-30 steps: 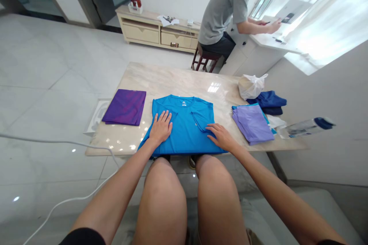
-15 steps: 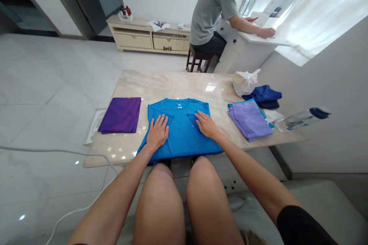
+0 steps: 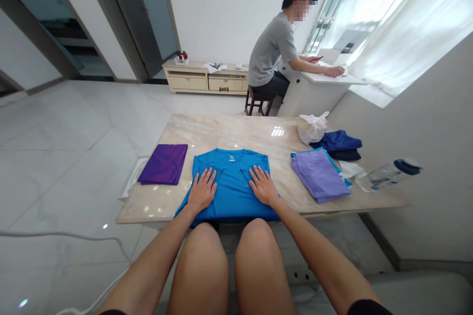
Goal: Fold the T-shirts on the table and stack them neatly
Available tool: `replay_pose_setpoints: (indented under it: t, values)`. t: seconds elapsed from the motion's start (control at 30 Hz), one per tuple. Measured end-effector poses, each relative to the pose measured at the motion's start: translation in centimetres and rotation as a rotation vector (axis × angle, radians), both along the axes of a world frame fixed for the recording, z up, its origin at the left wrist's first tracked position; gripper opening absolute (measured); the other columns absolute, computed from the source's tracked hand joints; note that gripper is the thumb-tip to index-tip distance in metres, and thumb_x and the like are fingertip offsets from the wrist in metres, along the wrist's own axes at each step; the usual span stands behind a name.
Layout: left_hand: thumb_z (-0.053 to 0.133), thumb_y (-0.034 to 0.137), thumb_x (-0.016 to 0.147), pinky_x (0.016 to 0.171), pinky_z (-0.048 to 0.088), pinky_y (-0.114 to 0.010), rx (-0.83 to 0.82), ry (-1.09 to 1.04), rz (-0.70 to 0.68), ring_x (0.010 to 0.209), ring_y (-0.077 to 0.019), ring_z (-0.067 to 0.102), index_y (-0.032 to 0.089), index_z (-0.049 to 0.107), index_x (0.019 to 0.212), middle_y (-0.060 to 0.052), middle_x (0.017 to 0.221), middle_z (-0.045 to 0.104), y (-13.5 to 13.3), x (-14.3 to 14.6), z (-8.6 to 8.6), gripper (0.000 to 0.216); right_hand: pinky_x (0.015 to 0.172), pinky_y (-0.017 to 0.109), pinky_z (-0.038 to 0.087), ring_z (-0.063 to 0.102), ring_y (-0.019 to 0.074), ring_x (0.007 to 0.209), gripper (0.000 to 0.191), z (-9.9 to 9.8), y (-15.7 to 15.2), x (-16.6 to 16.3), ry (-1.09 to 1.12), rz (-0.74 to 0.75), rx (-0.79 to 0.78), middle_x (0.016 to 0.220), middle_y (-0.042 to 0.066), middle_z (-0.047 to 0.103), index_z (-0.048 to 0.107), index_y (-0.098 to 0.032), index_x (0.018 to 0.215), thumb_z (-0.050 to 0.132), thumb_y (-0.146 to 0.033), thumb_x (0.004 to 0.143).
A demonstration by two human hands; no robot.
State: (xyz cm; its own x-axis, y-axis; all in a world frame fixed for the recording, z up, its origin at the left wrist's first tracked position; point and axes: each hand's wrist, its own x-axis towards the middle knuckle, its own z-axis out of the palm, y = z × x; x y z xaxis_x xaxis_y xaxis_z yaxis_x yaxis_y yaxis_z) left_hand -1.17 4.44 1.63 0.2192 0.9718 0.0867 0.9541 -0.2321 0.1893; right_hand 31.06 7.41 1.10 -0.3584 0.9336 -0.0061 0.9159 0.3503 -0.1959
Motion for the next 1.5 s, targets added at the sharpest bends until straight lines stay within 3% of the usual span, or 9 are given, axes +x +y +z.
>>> replay_pose_setpoints:
  t: [0.17,0.3,0.43,0.57,0.67,0.83,1.03,1.17,1.5]
  values:
    - [0.032,0.042,0.112,0.14,0.025,-0.063,-0.009,0.016,-0.01,0.171,-0.0323,0.033,0.026,0.044,0.175,-0.011,0.183,0.037,-3.4,0.5,0.0,0.066,0.14,0.063,0.019,0.021,0.0329,0.174,0.064,0.3,-2.9,1.1,0.066,0.02,-0.029,0.186,0.01,0.027,0.04,-0.028,0.178,0.036,-0.045,0.116]
    - [0.038,0.043,0.112,0.137,0.024,-0.07,-0.078,-0.041,-0.036,0.165,-0.0343,0.044,0.029,0.066,0.158,-0.011,0.174,0.053,-3.9,-0.1,1.6,0.056,0.132,0.052,0.04,0.053,0.0304,0.158,0.051,3.0,-2.1,2.3,0.184,-0.007,-0.075,0.169,0.017,0.058,0.069,-0.018,0.154,0.04,-0.028,0.113]
    - [0.049,0.041,0.108,0.128,0.043,-0.059,-0.084,-0.201,-0.084,0.134,-0.0307,0.068,0.026,0.082,0.109,-0.012,0.139,0.076,-0.3,-2.7,4.9,0.036,0.114,0.035,0.055,0.074,0.0236,0.127,0.049,6.9,1.6,3.9,0.195,-0.026,-0.107,0.137,0.015,0.08,0.079,-0.014,0.133,0.038,-0.008,0.107]
    - [0.068,0.041,0.097,0.109,0.057,-0.044,-0.149,-0.261,0.01,0.119,-0.0305,0.071,0.022,0.075,0.107,-0.014,0.123,0.074,6.1,-5.6,6.9,0.023,0.107,0.031,0.055,0.075,0.0257,0.118,0.03,8.6,6.9,5.5,0.106,-0.015,-0.19,0.127,0.013,0.082,0.082,-0.014,0.121,0.061,-0.009,0.1]
    - [0.087,0.049,0.08,0.11,0.055,-0.048,-0.16,-0.17,0.128,0.13,-0.0378,0.065,0.021,0.069,0.114,-0.017,0.131,0.071,10.3,-7.0,6.5,0.048,0.103,0.032,0.055,0.073,0.0283,0.118,0.025,8.2,10.9,6.2,0.049,-0.018,-0.24,0.129,0.016,0.078,0.081,-0.014,0.116,0.082,-0.018,0.091]
    - [0.099,0.057,0.057,0.087,0.057,-0.034,-0.415,-0.232,0.096,0.111,-0.0323,0.073,0.018,0.061,0.12,-0.016,0.126,0.074,13.9,-7.9,4.8,0.083,0.097,0.033,0.058,0.073,0.0299,0.117,0.078,6.1,15.3,6.7,-0.029,-0.036,-0.392,0.137,0.015,0.074,0.069,-0.016,0.139,0.104,-0.028,0.07]
    - [0.097,0.056,0.051,0.071,0.048,-0.031,-0.569,-0.12,0.074,0.093,-0.0304,0.074,0.024,0.067,0.09,-0.005,0.093,0.078,14.4,-7.3,5.0,0.059,0.092,0.032,0.06,0.078,0.0294,0.113,0.068,6.0,15.8,5.8,-0.145,-0.033,-0.485,0.133,0.013,0.08,0.074,-0.02,0.138,0.1,-0.03,0.075]
    - [0.087,0.054,0.06,0.068,0.045,-0.029,-0.616,-0.127,0.023,0.084,-0.027,0.071,0.024,0.067,0.07,0.0,0.073,0.073,12.5,-6.2,6.8,0.037,0.084,0.03,0.059,0.08,0.0283,0.102,0.038,7.8,13.8,4.7,-0.201,-0.015,-0.431,0.113,0.01,0.085,0.085,-0.02,0.114,0.095,-0.029,0.079]
    - [0.081,0.041,0.074,0.087,0.053,-0.033,-0.265,-0.121,0.099,0.112,-0.0343,0.072,0.023,0.073,0.094,-0.009,0.108,0.081,11.8,-5.5,14.7,0.028,0.097,0.039,0.055,0.072,0.0354,0.124,0.034,15.6,11.6,4.3,-0.139,-0.182,-0.102,0.136,0.021,0.076,0.077,-0.018,0.131,0.076,-0.03,0.099]
